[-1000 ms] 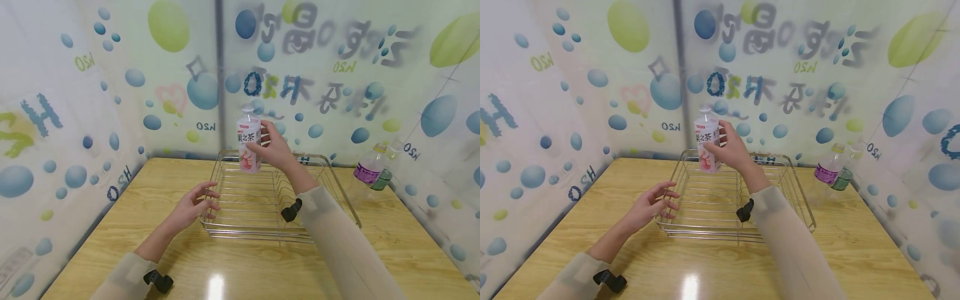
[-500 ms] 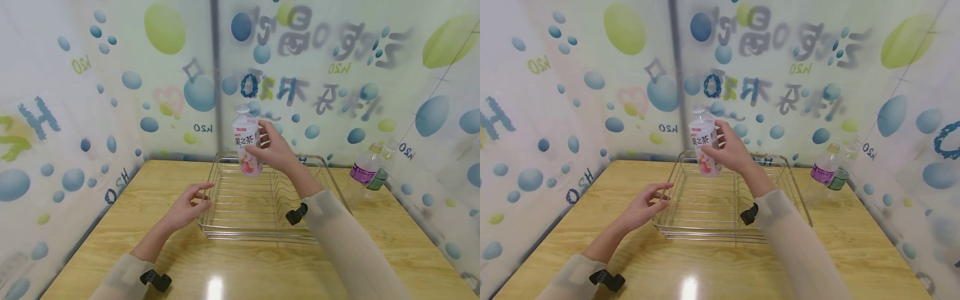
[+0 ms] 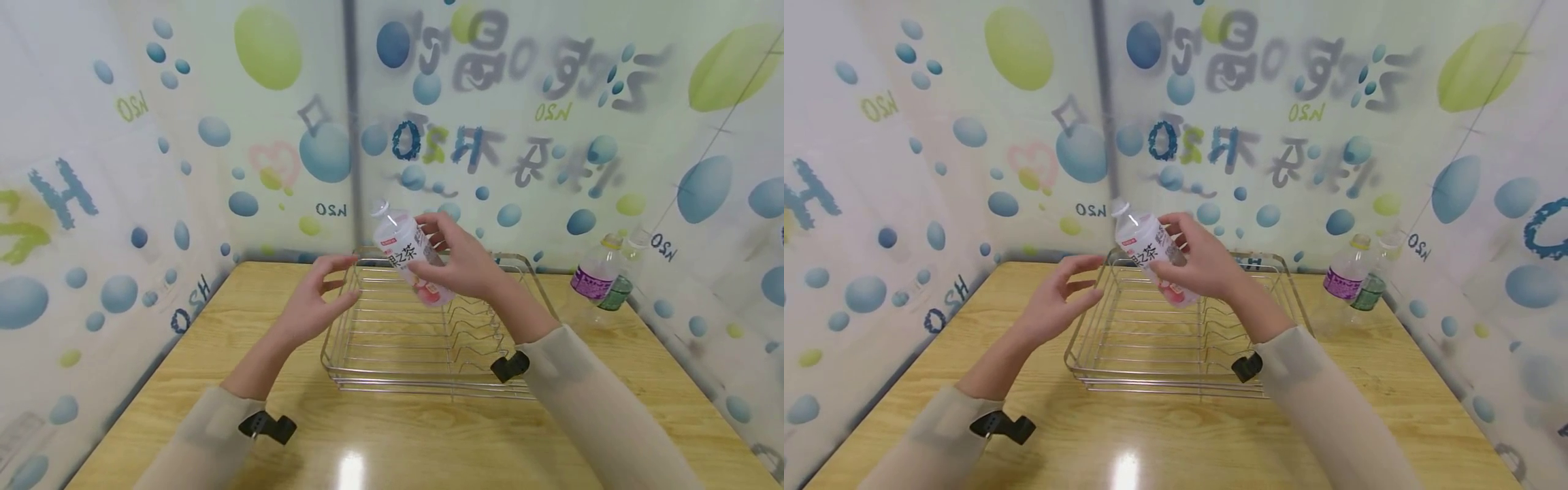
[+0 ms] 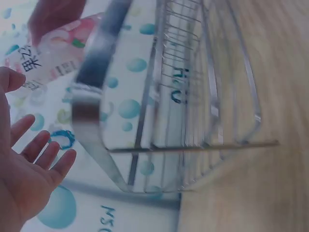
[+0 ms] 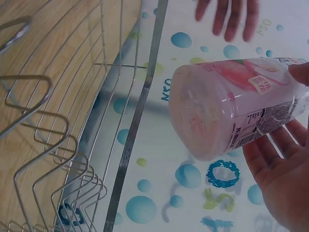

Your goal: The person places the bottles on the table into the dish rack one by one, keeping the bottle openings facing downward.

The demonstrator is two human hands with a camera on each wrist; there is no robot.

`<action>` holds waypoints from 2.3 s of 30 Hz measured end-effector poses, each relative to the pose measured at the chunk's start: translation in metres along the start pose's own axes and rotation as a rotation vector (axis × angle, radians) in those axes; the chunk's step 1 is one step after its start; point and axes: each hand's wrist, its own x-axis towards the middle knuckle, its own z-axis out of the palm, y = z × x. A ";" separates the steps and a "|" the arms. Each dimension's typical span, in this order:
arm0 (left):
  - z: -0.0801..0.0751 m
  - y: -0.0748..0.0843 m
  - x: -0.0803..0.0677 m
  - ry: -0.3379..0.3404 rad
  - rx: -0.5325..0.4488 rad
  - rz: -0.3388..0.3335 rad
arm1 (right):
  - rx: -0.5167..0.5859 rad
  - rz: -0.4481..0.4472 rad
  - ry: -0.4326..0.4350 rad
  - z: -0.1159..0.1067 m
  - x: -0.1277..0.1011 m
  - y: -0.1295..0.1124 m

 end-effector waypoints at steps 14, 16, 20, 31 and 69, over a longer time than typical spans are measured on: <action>0.013 0.040 0.028 -0.093 -0.042 -0.027 | -0.135 -0.091 -0.173 -0.007 -0.035 0.002; 0.017 0.043 0.030 -0.138 -0.023 -0.055 | -0.177 -0.087 -0.177 -0.007 -0.040 0.004; 0.026 0.046 0.032 -0.213 0.072 -0.074 | -0.259 -0.049 -0.180 -0.008 -0.048 0.005; 0.044 0.038 0.025 -0.323 0.314 -0.011 | -0.242 -0.045 -0.250 -0.007 -0.057 0.010; 0.054 0.010 0.012 -0.233 -0.088 -0.222 | 0.047 0.073 -0.028 -0.030 -0.070 0.052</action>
